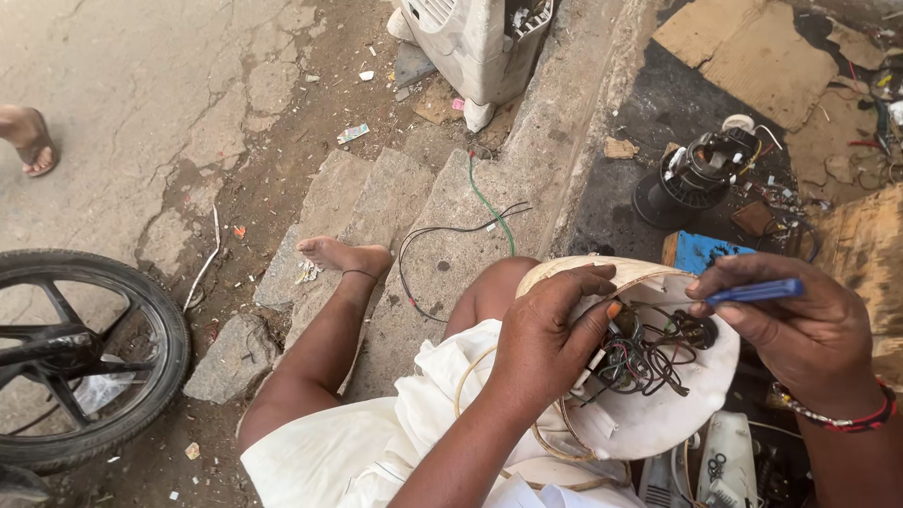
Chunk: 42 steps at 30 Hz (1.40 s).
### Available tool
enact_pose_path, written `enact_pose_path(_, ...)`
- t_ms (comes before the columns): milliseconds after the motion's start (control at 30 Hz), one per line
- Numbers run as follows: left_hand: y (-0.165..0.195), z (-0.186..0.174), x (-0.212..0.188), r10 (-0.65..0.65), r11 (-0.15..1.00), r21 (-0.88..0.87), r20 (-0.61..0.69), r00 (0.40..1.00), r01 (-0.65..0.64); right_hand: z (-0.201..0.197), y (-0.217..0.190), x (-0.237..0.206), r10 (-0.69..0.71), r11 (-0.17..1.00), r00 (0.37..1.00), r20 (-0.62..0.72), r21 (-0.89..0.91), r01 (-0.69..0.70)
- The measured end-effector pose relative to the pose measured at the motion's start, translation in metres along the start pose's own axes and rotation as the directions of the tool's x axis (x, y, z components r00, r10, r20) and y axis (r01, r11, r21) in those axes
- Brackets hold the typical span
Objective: The person sits on the ground repairing a mixer grinder, using a screwdriver to work on the motor and wiring inside the plastic housing resting in their lap. They reposition the housing, manipulate the internal wires and motor assembly, and press the housing back together around the motor.
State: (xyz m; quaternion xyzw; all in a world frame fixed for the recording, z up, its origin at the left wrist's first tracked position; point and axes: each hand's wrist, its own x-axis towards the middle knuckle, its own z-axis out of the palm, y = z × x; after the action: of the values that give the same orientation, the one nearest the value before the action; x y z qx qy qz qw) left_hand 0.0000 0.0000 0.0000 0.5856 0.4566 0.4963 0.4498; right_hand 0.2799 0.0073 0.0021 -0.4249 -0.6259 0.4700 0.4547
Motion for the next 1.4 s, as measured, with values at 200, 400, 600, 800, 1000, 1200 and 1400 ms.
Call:
enact_pose_path(200,-0.004,-0.004,-0.004,0.011,0.998,-0.063,-0.021,1.000,-0.012,-0.001,0.009,0.002,-0.127,0.978,0.992,0.018,0.166,0.122)
enact_pose_path(400,-0.008,-0.002,-0.006,-0.006,0.994,-0.110,-0.046,0.999,0.001,0.004,0.010,0.007,-0.071,0.968,0.995,-0.073,0.237,0.087)
enact_pose_path(600,-0.006,-0.008,-0.005,-0.019,0.990,-0.138,-0.056,0.998,0.011,0.007,0.007,-0.001,-0.058,0.995,0.997,-0.057,0.078,0.062)
enact_pose_path(800,-0.007,-0.004,-0.007,-0.002,0.987,-0.158,-0.071,0.997,-0.009,0.007,0.013,-0.008,-0.069,0.995,0.998,-0.006,0.076,0.069)
enact_pose_path(1000,-0.006,-0.005,-0.005,-0.034,0.987,-0.162,-0.056,0.998,0.025,0.003,0.015,-0.006,-0.042,0.994,0.999,0.001,0.101,0.042)
enact_pose_path(1200,-0.006,-0.005,-0.004,-0.040,0.985,-0.167,-0.050,0.998,0.032,0.003,0.017,-0.007,-0.049,0.988,0.999,0.003,0.144,0.048)
enact_pose_path(1400,-0.005,-0.004,-0.005,-0.030,0.989,-0.147,-0.051,0.998,0.022,0.002,0.017,-0.006,-0.048,0.989,0.999,-0.001,0.137,0.048)
